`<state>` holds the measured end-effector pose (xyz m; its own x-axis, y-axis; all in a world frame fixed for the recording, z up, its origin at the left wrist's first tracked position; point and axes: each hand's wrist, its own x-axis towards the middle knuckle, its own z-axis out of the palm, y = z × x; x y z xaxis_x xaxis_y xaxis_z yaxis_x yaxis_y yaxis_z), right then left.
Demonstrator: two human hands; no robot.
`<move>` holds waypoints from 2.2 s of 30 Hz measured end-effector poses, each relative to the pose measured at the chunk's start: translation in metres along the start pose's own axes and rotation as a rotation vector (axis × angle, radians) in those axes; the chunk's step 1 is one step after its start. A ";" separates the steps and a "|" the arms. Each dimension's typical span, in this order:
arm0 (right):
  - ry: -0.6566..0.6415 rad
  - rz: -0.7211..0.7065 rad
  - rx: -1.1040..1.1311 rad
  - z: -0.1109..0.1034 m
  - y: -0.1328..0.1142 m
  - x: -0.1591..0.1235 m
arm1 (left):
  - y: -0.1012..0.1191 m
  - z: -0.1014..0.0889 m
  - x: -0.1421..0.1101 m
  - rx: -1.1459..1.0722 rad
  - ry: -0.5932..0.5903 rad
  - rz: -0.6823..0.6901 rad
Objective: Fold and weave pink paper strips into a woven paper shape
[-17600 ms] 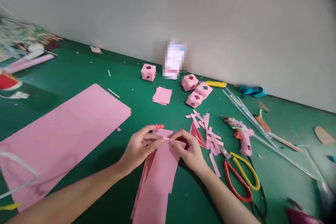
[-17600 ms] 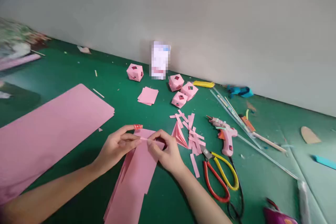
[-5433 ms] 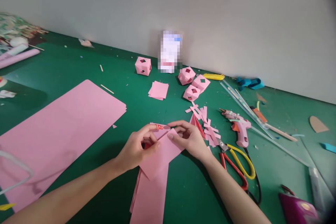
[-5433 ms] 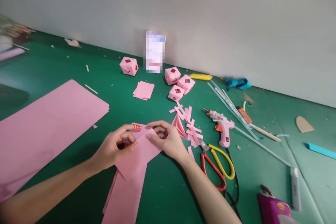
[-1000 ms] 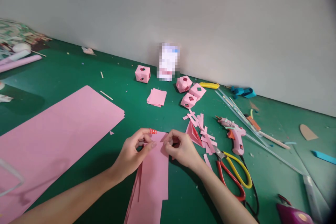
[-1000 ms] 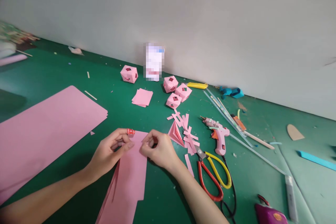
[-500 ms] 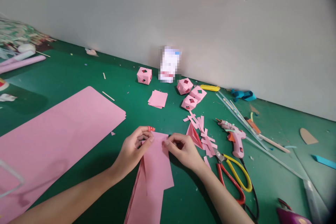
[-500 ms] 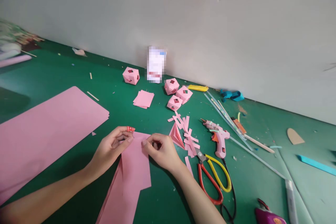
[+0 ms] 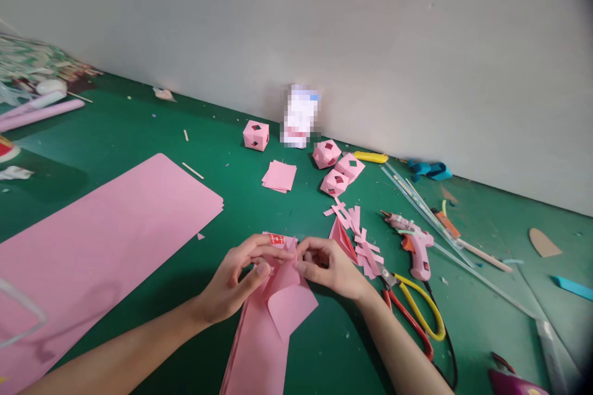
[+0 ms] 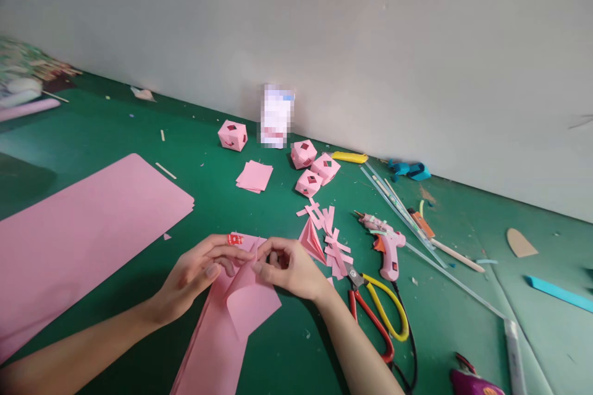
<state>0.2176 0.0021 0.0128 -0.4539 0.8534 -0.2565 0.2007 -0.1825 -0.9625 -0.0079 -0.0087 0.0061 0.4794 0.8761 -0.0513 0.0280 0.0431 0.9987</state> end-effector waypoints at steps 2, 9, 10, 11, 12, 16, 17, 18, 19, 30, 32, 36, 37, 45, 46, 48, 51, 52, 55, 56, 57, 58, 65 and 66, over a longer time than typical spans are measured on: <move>-0.021 0.001 0.017 -0.001 -0.001 -0.001 | 0.002 -0.001 0.000 -0.001 -0.044 -0.012; 0.034 -0.007 0.147 -0.004 0.005 0.000 | -0.001 0.003 0.004 0.051 0.141 0.020; 0.055 -0.017 0.181 -0.005 0.007 0.000 | -0.001 0.003 0.005 0.050 0.172 0.014; 0.078 -0.026 0.212 -0.007 0.008 0.000 | -0.001 0.004 0.005 0.047 0.188 0.006; 0.101 -0.031 0.242 -0.008 0.009 0.000 | -0.001 0.004 0.006 0.049 0.186 -0.002; 0.206 -0.007 0.358 -0.008 0.013 0.003 | 0.001 0.002 0.007 0.103 0.144 -0.021; 0.250 0.001 0.364 -0.008 0.014 0.005 | 0.001 0.001 0.007 0.108 0.150 -0.032; 0.300 0.005 0.352 -0.006 0.015 0.006 | 0.001 0.001 0.007 0.092 0.159 -0.049; 0.348 0.008 0.326 -0.005 0.016 0.007 | 0.001 0.000 0.008 0.062 0.161 -0.070; 0.396 0.086 0.239 0.006 0.012 0.010 | 0.001 0.003 0.015 -0.113 0.139 -0.250; 0.489 0.088 0.219 0.008 0.011 0.013 | -0.001 0.001 0.015 -0.061 0.135 -0.263; 0.597 0.066 0.173 0.009 0.010 0.016 | -0.003 -0.002 0.013 -0.010 0.157 -0.251; 0.569 0.057 0.161 0.009 0.009 0.016 | -0.003 -0.002 0.013 -0.030 0.145 -0.256; 0.317 -0.028 -0.022 0.024 0.007 0.009 | -0.004 0.003 0.011 0.130 0.146 -0.134; 0.324 -0.033 -0.039 0.025 0.008 0.009 | -0.005 0.003 0.011 0.148 0.152 -0.135; 0.347 -0.033 -0.049 0.026 0.010 0.009 | -0.007 0.003 0.011 0.154 0.158 -0.143; 0.349 -0.002 -0.002 0.025 0.008 0.010 | -0.007 0.002 0.011 0.112 0.184 -0.150; 0.335 0.023 0.024 0.025 0.006 0.011 | -0.006 0.002 0.011 0.093 0.193 -0.156; 0.313 0.083 0.034 0.025 0.004 0.013 | -0.003 0.001 0.012 0.062 0.191 -0.182; 0.325 0.092 0.000 0.025 0.005 0.014 | -0.002 0.001 0.013 0.071 0.178 -0.186; 0.345 0.094 -0.043 0.026 0.006 0.015 | -0.001 0.001 0.013 0.087 0.161 -0.186; 0.366 0.098 -0.082 0.026 0.008 0.015 | 0.000 0.001 0.013 0.108 0.145 -0.181; 0.350 -0.015 -0.102 0.027 0.013 0.011 | -0.003 0.004 0.012 0.183 0.148 -0.134; 0.330 -0.030 -0.100 0.028 0.011 0.010 | -0.003 0.005 0.012 0.186 0.145 -0.131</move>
<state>0.1912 -0.0045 -0.0032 -0.1584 0.9726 -0.1699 0.2832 -0.1201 -0.9515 0.0017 -0.0007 0.0024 0.3303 0.9292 -0.1656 0.2486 0.0836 0.9650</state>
